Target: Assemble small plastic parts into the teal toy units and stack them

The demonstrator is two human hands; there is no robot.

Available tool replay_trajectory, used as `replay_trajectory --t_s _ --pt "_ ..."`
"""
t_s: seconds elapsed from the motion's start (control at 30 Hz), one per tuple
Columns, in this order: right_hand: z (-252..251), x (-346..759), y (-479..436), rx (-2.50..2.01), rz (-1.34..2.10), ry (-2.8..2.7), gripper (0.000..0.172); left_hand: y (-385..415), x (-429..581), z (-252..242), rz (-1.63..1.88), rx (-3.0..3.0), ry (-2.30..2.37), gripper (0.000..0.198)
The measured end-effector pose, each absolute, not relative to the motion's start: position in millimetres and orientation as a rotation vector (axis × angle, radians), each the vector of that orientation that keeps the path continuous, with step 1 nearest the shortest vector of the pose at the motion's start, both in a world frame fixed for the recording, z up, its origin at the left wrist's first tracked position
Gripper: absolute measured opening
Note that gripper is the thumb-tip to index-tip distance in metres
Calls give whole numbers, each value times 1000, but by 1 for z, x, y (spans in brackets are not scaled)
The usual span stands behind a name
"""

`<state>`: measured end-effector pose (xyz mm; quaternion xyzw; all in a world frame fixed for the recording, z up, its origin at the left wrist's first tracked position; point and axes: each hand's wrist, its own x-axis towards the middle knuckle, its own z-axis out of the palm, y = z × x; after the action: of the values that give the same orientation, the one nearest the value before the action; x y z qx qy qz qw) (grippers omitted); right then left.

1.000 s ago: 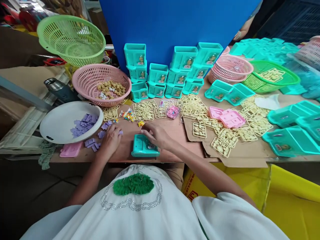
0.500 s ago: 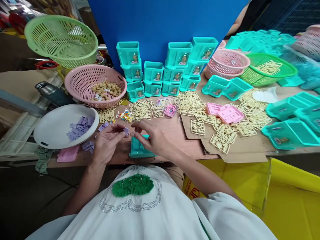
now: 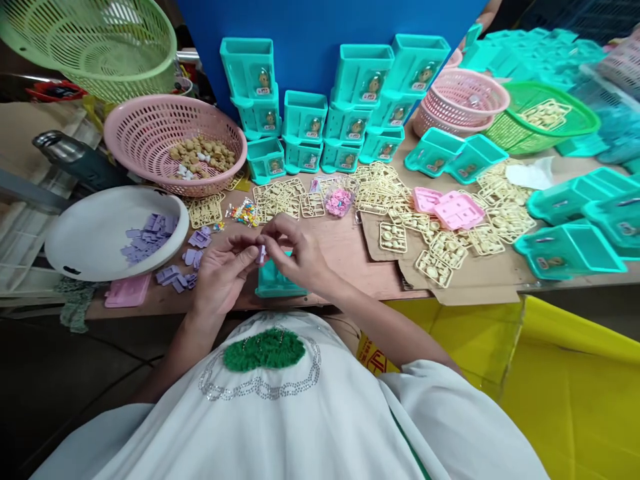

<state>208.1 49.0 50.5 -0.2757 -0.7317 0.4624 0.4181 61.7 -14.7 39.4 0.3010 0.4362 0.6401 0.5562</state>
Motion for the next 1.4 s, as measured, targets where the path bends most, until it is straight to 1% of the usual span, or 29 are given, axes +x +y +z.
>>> replay_trajectory --t_s 0.1,0.23,0.33,0.43,0.53,0.67,0.77,0.8,0.83,0.9,0.93,0.97,1.03,1.1,1.23,1.3,1.4 --pt "52 206 48 -652 1058 -1813 33 -8 59 40 1568 649 1034 35" --pt "55 214 51 -534 854 -2020 28 -7 57 41 1567 674 1059 36" --pt "51 216 52 -609 773 -1992 30 -11 59 38 1527 754 1060 36" --pt "45 217 49 -711 916 -1911 36 -14 58 36 1515 792 1108 34" --pt "45 223 50 -660 1084 -1946 33 -12 54 41 1454 730 1091 36" --pt "54 236 56 -418 937 -2174 25 -11 46 46 1259 738 1016 40" --pt "59 243 56 -443 869 -2250 24 -14 40 39 1258 910 1088 40" --pt "60 244 56 -500 878 -2256 25 -16 38 33 1282 1019 1149 44" --pt "61 246 55 -569 910 -2253 27 -19 36 26 1290 1144 1215 53" --pt "63 250 55 -713 1046 -2240 32 -24 36 10 1232 1373 1308 73" --pt "64 252 55 -775 1133 -2239 34 -26 38 1 1187 1444 1329 79" --pt "65 253 56 -825 1209 -2243 35 -28 41 -8 1162 1478 1345 79" --pt "69 255 59 -898 1254 -2281 35 -28 51 -23 1195 1490 1394 73" --pt "72 255 64 -923 1136 -2377 32 -24 65 -34 1272 1509 1475 73" --pt "66 249 74 -876 769 -2606 26 -12 85 -48 1308 1570 1587 85" --pt "59 246 78 -891 667 -2659 24 -7 90 -52 1304 1593 1631 88" --pt "49 243 82 -967 591 -2680 21 -4 92 -56 1327 1619 1648 86"
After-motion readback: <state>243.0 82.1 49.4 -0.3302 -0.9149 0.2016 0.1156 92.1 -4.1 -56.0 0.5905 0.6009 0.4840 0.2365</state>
